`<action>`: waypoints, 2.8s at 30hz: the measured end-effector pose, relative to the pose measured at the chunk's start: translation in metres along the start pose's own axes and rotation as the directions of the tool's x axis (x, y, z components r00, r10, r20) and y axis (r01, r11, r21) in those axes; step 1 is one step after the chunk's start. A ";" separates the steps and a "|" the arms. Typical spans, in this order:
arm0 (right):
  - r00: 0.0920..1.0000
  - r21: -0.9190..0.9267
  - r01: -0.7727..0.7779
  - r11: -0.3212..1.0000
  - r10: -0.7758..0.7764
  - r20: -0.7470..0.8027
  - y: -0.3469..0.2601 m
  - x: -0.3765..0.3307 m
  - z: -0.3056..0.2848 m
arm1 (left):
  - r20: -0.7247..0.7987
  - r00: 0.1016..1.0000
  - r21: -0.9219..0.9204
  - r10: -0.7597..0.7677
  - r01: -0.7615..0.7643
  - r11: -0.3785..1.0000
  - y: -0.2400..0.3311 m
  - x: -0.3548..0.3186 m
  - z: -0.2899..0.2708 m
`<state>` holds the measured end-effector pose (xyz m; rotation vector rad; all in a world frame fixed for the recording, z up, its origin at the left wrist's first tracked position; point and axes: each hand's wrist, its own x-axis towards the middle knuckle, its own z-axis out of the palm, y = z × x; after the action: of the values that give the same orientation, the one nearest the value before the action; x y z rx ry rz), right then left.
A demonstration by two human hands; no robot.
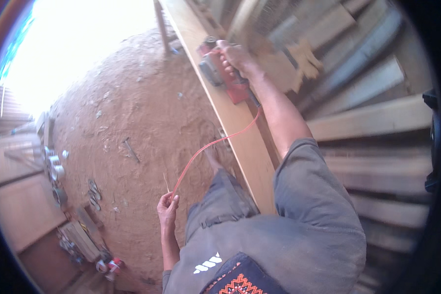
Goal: The person sands a long wooden plank using a handheld electric sander. They repeatedly move the sander along the plank's length, pause to inspect the surface, and flip the plank to sand the opposite side.
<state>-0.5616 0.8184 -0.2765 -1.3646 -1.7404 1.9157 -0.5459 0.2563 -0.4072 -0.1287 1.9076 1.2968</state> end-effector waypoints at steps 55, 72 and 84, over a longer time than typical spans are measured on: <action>0.974 -0.068 0.031 0.997 -0.046 -0.224 -0.004 -0.005 0.001 | 0.404 0.908 0.301 0.107 -0.242 0.922 0.243 0.253 0.094; 0.971 -0.061 -0.147 0.987 0.133 -0.197 -0.162 0.317 0.061 | 0.522 0.851 0.417 0.054 -0.310 0.855 0.407 0.492 0.125; 0.991 -0.001 0.094 0.996 -0.093 -0.092 -0.303 0.624 0.125 | 0.204 0.974 0.173 -0.095 0.060 0.983 0.446 0.570 0.068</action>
<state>-1.1177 1.2486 -0.3260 -1.3237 -1.7247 1.7773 -1.1080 0.7123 -0.4670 0.0191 1.7999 1.0508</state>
